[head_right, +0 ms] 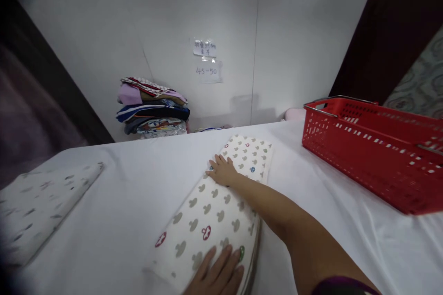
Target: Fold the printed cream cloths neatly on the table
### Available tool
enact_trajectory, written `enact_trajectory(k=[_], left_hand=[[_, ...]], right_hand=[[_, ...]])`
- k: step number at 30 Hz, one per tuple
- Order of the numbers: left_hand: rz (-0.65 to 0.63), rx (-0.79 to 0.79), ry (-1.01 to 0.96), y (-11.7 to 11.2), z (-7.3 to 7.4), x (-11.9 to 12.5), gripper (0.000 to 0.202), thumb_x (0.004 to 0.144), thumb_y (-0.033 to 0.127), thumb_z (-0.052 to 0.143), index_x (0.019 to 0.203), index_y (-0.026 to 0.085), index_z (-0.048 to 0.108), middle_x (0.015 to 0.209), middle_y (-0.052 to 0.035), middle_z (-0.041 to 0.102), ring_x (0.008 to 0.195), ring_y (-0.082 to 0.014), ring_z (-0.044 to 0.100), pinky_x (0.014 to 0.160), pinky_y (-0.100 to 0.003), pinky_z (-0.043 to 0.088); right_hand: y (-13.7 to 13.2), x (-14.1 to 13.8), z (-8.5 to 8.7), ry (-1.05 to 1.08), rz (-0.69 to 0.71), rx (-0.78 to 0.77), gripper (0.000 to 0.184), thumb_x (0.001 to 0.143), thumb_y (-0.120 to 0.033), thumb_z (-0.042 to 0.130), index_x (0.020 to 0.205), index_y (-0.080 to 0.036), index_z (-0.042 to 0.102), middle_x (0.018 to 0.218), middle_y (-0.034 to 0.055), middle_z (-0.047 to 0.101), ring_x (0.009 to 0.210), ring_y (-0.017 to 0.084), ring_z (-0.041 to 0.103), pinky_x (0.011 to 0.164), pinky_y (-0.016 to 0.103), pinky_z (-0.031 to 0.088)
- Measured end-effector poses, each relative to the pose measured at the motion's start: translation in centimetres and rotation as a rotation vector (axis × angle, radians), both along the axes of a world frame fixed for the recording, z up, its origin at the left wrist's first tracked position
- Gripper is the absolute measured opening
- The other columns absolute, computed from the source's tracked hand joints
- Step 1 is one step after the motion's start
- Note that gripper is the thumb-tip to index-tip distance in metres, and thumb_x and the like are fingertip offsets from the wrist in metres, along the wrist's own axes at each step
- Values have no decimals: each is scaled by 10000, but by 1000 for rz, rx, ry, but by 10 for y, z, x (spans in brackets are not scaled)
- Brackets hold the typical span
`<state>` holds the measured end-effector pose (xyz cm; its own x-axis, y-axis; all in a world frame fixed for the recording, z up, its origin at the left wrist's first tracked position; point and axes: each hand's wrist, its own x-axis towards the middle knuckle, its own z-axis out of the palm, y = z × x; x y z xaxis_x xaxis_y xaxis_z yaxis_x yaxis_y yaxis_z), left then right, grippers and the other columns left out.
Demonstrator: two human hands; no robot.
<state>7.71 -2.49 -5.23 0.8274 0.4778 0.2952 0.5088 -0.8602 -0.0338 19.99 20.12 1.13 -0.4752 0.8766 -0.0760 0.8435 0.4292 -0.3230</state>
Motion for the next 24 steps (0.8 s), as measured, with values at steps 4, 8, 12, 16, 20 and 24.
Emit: enact_trajectory(k=[4, 8, 12, 16, 20, 24], left_hand=[[-9, -17, 75, 3, 11, -2, 425, 932, 311, 376, 1347, 219, 381, 1384, -67, 416, 1245, -246, 439, 1002, -420, 402], [7, -157, 71, -5, 27, -1, 633, 863, 540, 423, 1386, 199, 316, 1431, -91, 350, 1298, -293, 354, 1026, -492, 358], [67, -221, -2, -15, 42, -2, 638, 857, 484, 473, 1411, 250, 260, 1459, -42, 318, 1340, -259, 279, 1096, -494, 252], [89, -235, -24, -21, 55, -1, 627, 859, 436, 494, 1412, 263, 254, 1443, -18, 352, 1338, -236, 277, 1109, -477, 235], [98, -213, -1, -22, 58, 0, 573, 883, 422, 454, 1399, 239, 284, 1464, -36, 311, 1352, -241, 248, 1102, -483, 237], [95, -179, 12, -21, 56, 0, 523, 900, 419, 421, 1380, 237, 323, 1468, -28, 301, 1351, -240, 255, 1096, -479, 250]], right_hand=[[-33, 0, 8, 52, 37, -66, 697, 887, -612, 220, 1444, -194, 215, 1524, 108, 79, 1391, 274, 29, 1089, 508, 41], [-86, 12, 16, 146, 118, -119, 696, 888, -603, 269, 1445, -190, 215, 1518, 127, 107, 1390, 272, 53, 1094, 493, 39], [-144, 29, 21, 239, 115, -125, 654, 896, -569, 314, 1434, -202, 256, 1496, 117, 213, 1383, 259, 123, 1102, 481, 65], [-191, 47, 11, 424, 98, -73, 580, 896, -528, 363, 1396, -234, 349, 1431, 74, 373, 1325, 231, 303, 1101, 432, 182], [-199, 74, -7, 706, -166, 116, 451, 845, -467, 486, 1228, -240, 559, 1307, 59, 526, 1227, 235, 438, 1055, 419, 305], [-165, 109, -11, 981, -683, 30, 346, 811, -338, 512, 1103, -188, 623, 1184, 76, 609, 1096, 232, 540, 936, 385, 436]])
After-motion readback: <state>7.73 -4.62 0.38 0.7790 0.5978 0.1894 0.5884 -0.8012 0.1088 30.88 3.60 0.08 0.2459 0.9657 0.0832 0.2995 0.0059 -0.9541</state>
